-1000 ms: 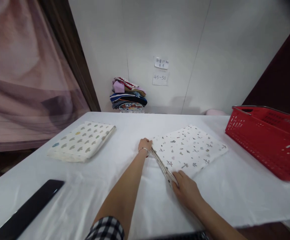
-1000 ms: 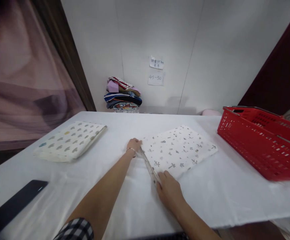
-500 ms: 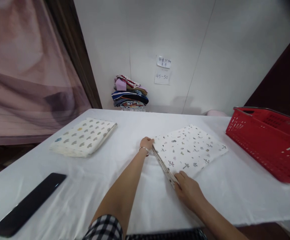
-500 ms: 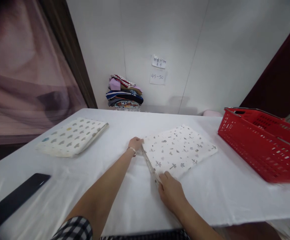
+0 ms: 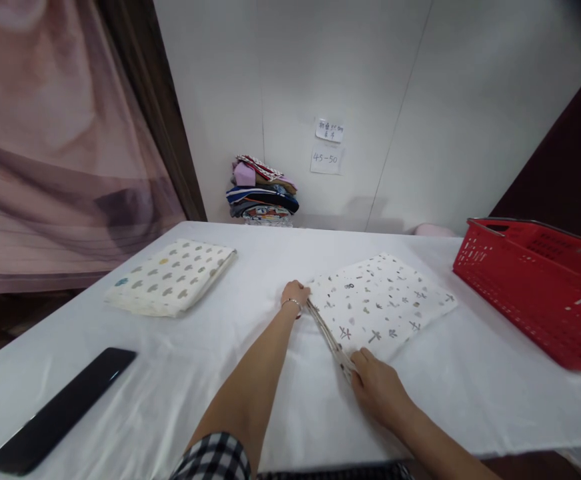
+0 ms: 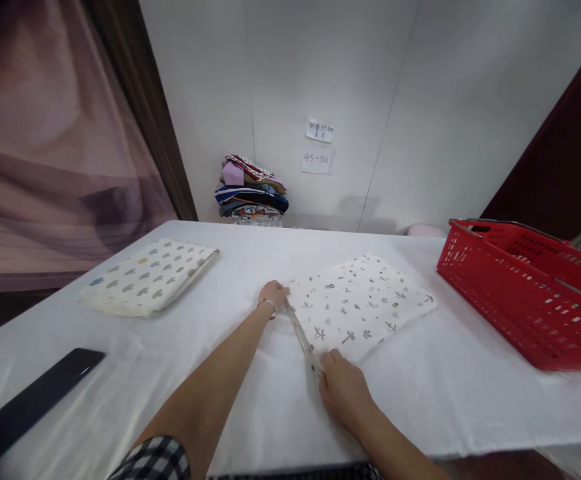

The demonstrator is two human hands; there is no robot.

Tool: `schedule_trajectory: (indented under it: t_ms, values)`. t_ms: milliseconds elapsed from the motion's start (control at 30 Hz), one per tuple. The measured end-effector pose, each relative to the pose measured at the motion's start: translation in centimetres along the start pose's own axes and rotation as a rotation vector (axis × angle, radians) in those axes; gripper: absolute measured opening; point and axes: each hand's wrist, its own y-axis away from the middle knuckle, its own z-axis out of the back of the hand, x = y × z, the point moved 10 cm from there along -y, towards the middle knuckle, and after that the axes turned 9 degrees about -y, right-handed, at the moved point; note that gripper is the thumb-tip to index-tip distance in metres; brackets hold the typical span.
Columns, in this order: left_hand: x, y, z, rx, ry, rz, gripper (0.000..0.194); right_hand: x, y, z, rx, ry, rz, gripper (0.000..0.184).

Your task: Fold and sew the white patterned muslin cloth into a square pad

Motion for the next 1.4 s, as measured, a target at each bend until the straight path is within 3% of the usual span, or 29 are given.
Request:
schedule_trajectory:
  t_ms: [200,333,433,533,700,833,1100,1400]
  values:
    - [1.0,1.2,0.6,-0.032,0.035,0.043,0.037,-0.1,-0.2,0.4,0.049,-0.051,0.025,0.013]
    - [1.5,2.8,0.8,-0.063,0.04,0.04,0.036,0.5,-2.1,3.3,-0.016,-0.142,0.056,0.028]
    - [1.6,3.5,0.9,-0.088,0.021,0.02,0.032,2.1,-5.5,5.8,-0.157,-0.208,0.173,0.026]
    - [1.1,3.5,1.0,-0.106,-0.026,-0.03,0.031,3.9,-10.5,6.0,-0.186,-0.239,0.291,0.026]
    - [-0.4,3.1,0.5,-0.102,-0.141,-0.125,0.028,5.6,-19.1,3.5,-0.046,-0.083,0.324,0.049]
    - [-0.8,2.9,0.2,-0.096,-0.201,-0.149,0.025,5.9,-22.7,1.6,0.084,-0.038,0.358,0.051]
    - [0.1,2.3,0.3,-0.061,-0.166,-0.146,0.021,5.2,-22.5,1.4,0.013,-0.167,0.508,0.025]
    - [-0.1,2.4,0.7,-0.043,-0.176,-0.118,0.031,3.9,-22.2,1.7,-0.092,-0.357,0.558,0.023]
